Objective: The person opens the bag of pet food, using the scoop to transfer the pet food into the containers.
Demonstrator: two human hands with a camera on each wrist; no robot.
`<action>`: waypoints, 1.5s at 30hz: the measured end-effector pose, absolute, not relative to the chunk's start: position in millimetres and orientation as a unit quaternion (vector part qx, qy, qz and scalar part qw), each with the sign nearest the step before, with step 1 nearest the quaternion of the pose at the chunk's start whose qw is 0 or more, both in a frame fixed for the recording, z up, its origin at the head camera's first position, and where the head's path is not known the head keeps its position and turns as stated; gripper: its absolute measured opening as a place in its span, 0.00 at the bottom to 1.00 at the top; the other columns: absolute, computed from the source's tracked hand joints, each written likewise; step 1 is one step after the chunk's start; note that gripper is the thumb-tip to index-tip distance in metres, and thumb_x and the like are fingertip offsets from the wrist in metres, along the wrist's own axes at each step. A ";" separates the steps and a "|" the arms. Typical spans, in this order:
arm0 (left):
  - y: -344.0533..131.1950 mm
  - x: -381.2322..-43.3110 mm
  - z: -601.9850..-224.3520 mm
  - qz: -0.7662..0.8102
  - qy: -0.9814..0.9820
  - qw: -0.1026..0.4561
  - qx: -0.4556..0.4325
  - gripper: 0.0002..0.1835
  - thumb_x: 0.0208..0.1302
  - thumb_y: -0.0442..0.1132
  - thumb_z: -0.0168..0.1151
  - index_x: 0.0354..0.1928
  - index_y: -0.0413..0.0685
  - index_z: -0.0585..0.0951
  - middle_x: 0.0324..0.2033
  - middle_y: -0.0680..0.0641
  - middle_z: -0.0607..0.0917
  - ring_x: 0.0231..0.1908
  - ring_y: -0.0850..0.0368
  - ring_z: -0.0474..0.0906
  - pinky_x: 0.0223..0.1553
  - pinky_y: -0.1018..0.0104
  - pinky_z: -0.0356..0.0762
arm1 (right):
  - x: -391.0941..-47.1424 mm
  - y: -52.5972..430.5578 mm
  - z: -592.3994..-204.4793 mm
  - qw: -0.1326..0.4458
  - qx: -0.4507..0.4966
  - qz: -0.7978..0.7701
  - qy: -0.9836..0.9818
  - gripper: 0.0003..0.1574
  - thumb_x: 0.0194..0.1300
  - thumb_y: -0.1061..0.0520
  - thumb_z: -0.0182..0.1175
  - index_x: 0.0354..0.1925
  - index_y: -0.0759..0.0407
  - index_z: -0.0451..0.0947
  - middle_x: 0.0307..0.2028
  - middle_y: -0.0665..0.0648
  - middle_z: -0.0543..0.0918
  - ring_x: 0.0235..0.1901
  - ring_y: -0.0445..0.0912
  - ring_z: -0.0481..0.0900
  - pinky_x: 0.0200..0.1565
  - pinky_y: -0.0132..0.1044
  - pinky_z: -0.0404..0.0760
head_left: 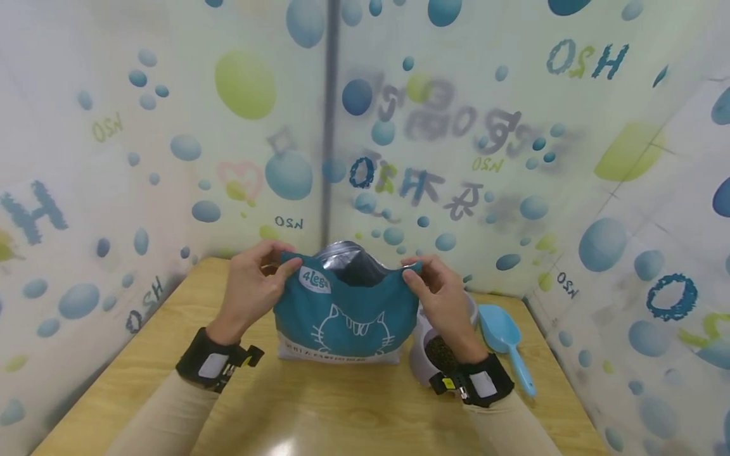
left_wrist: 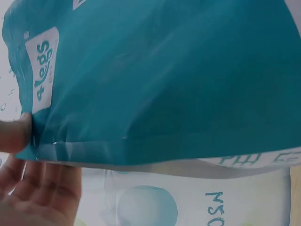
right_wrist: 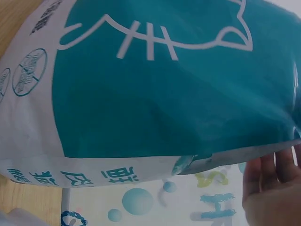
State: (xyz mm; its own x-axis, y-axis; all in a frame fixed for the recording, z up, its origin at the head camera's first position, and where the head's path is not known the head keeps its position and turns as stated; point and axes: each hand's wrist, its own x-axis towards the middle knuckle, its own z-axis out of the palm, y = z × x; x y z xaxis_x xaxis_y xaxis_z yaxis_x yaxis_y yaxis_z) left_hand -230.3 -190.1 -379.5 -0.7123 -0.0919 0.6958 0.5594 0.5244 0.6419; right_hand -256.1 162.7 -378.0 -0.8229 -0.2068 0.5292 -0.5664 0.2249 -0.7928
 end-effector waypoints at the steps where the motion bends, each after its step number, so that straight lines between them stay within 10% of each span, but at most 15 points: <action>1: -190.1 -229.6 -379.3 -0.466 -0.804 0.339 -0.149 0.08 0.78 0.33 0.77 0.54 0.41 0.91 0.45 0.41 0.98 0.44 0.51 0.96 0.48 0.83 0.86 | -257.2 161.7 -378.2 0.154 0.260 0.563 -0.769 0.13 0.86 0.56 0.69 0.62 0.59 0.88 0.57 0.58 0.92 0.58 0.41 0.90 0.65 0.29 0.87; 8: -190.2 -231.7 -377.9 -0.469 -0.810 0.302 -0.182 0.11 0.77 0.37 0.80 0.57 0.46 0.92 0.49 0.46 0.98 0.45 0.57 0.95 0.50 0.78 0.89 | -260.9 153.5 -378.6 0.161 0.259 0.562 -0.769 0.09 0.82 0.56 0.74 0.42 0.60 0.89 0.38 0.57 0.90 0.39 0.44 0.88 0.48 0.33 0.88; 17: -182.8 -236.4 -372.0 -0.460 -0.804 0.326 -0.188 0.07 0.70 0.38 0.86 0.47 0.53 0.97 0.39 0.50 0.99 0.26 0.61 0.76 0.27 0.71 0.68 | -263.8 147.8 -380.4 0.185 0.244 0.610 -0.731 0.06 0.80 0.66 0.72 0.43 0.70 0.86 0.38 0.46 0.89 0.42 0.40 0.87 0.50 0.30 0.86; 28: -174.7 -237.7 -372.9 -0.470 -0.785 0.363 -0.179 0.05 0.68 0.30 0.85 0.40 0.48 0.97 0.37 0.47 0.99 0.35 0.61 0.88 0.36 0.78 0.80 | -268.2 155.6 -379.0 0.121 0.276 0.602 -0.739 0.13 0.79 0.58 0.77 0.57 0.60 0.93 0.49 0.46 0.95 0.53 0.43 0.94 0.58 0.36 0.93; 33: -181.1 -236.4 -370.2 -0.447 -0.800 0.357 -0.183 0.06 0.71 0.30 0.83 0.44 0.48 0.98 0.37 0.47 0.99 0.24 0.66 0.77 0.27 0.79 0.67 | -269.9 151.8 -373.8 0.122 0.251 0.615 -0.738 0.10 0.75 0.59 0.80 0.52 0.60 0.97 0.44 0.46 0.97 0.51 0.44 0.95 0.57 0.37 0.94; 40: -190.4 -237.2 -373.7 -0.459 -0.791 0.371 -0.162 0.05 0.71 0.27 0.81 0.44 0.42 0.99 0.40 0.41 1.00 0.37 0.81 0.88 0.42 0.88 0.80 | -272.4 150.1 -373.9 0.177 0.215 0.603 -0.748 0.07 0.73 0.62 0.81 0.45 0.65 0.96 0.41 0.59 0.97 0.42 0.41 0.94 0.47 0.32 0.91; 45: -194.5 -236.1 -373.0 -0.449 -0.799 0.368 -0.156 0.05 0.70 0.28 0.82 0.43 0.43 0.99 0.38 0.42 1.00 0.30 0.76 0.85 0.31 0.85 0.73 | -272.6 157.0 -373.5 0.176 0.212 0.589 -0.760 0.08 0.74 0.59 0.81 0.45 0.64 0.96 0.37 0.50 0.97 0.41 0.37 0.93 0.48 0.30 0.90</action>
